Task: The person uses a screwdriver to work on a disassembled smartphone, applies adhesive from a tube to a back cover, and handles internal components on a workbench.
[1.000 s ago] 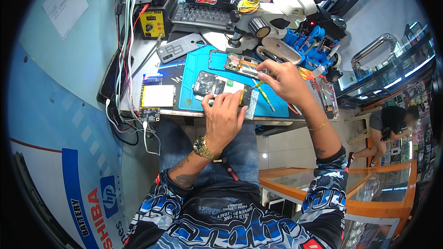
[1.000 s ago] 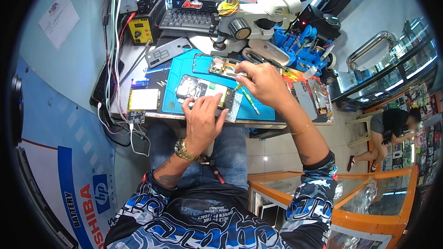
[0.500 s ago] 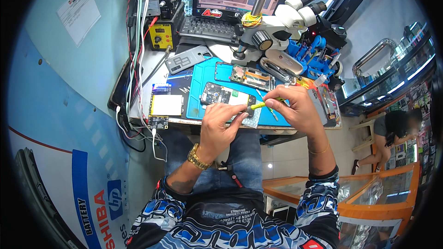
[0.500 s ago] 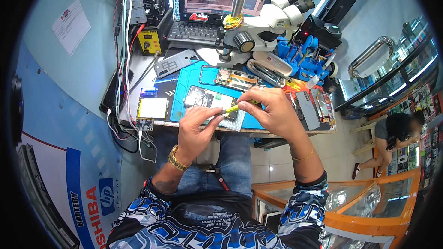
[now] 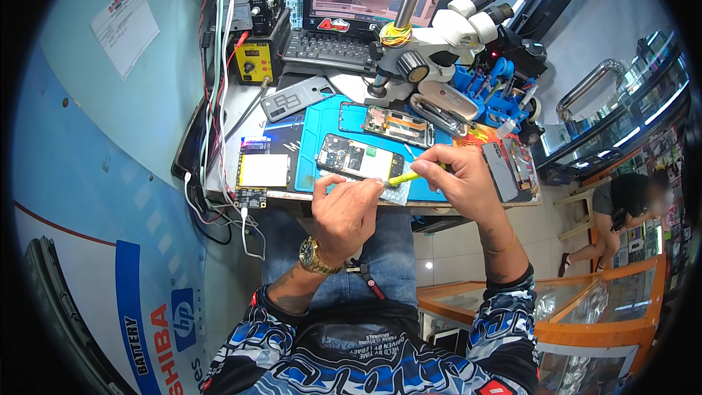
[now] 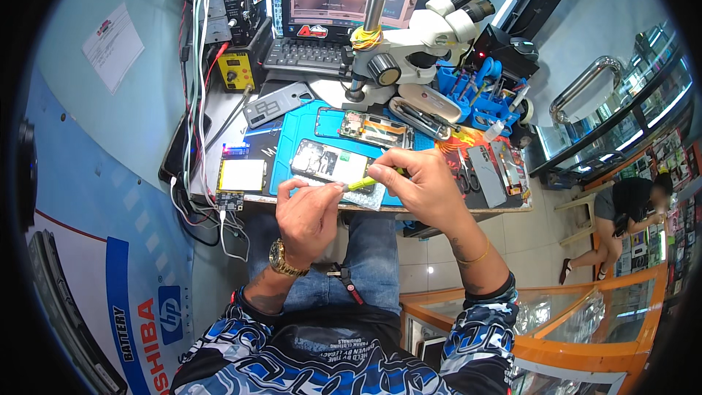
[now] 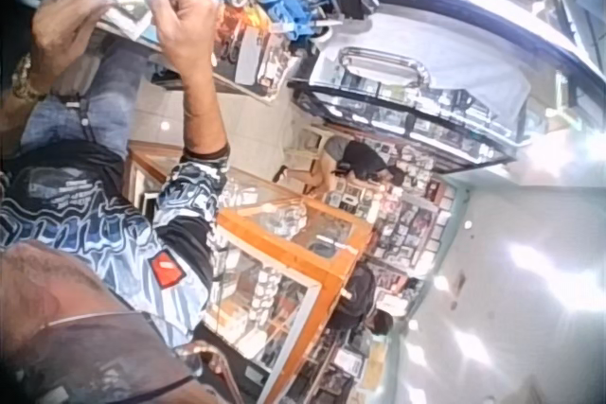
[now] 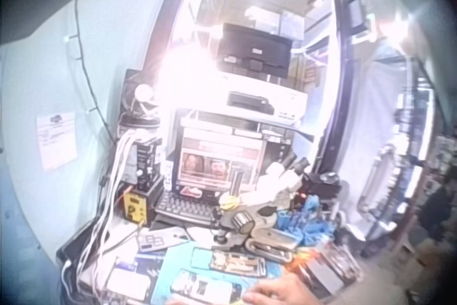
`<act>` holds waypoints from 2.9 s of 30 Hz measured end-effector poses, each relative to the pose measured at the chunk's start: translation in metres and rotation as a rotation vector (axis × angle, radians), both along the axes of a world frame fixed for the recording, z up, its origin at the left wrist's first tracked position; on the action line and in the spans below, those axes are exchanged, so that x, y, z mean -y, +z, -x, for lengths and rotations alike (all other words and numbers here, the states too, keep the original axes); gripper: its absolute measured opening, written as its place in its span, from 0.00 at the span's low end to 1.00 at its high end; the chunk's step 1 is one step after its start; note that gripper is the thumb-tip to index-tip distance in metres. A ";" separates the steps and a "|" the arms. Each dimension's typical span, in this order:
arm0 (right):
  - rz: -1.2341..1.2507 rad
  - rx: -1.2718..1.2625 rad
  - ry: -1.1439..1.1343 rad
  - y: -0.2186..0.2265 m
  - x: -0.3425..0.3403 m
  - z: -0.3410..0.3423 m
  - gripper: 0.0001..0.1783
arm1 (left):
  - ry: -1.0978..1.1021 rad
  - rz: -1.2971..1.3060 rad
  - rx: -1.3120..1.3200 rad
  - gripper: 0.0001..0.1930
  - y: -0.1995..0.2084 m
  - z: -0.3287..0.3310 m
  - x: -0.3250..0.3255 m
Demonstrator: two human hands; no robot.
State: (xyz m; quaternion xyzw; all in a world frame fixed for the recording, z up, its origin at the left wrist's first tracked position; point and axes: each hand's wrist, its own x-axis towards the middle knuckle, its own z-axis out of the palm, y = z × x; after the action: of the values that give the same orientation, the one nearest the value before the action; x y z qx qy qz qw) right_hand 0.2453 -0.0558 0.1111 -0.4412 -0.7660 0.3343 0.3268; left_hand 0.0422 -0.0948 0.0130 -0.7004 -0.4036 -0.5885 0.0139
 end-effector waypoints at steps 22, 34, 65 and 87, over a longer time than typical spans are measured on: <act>-0.372 -0.017 0.008 0.012 0.010 0.006 0.04 | -0.946 0.876 1.428 0.08 -0.023 0.017 -0.011; -0.453 0.075 0.097 0.009 0.006 0.007 0.14 | -1.002 0.899 1.462 0.09 -0.026 0.015 -0.008; -0.296 0.408 -0.088 -0.014 -0.028 -0.029 0.06 | -0.053 0.344 -0.258 0.26 -0.043 -0.022 -0.016; -0.281 0.404 -0.084 -0.023 -0.036 -0.028 0.06 | -0.034 0.338 -0.303 0.24 -0.050 -0.023 -0.017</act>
State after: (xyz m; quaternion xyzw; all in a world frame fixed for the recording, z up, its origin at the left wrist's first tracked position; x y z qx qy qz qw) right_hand 0.2737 -0.0199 0.0886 -0.4809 -0.8357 0.1158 0.2387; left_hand 0.0655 -0.0779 -0.0373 -0.7797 -0.4780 -0.4010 -0.0531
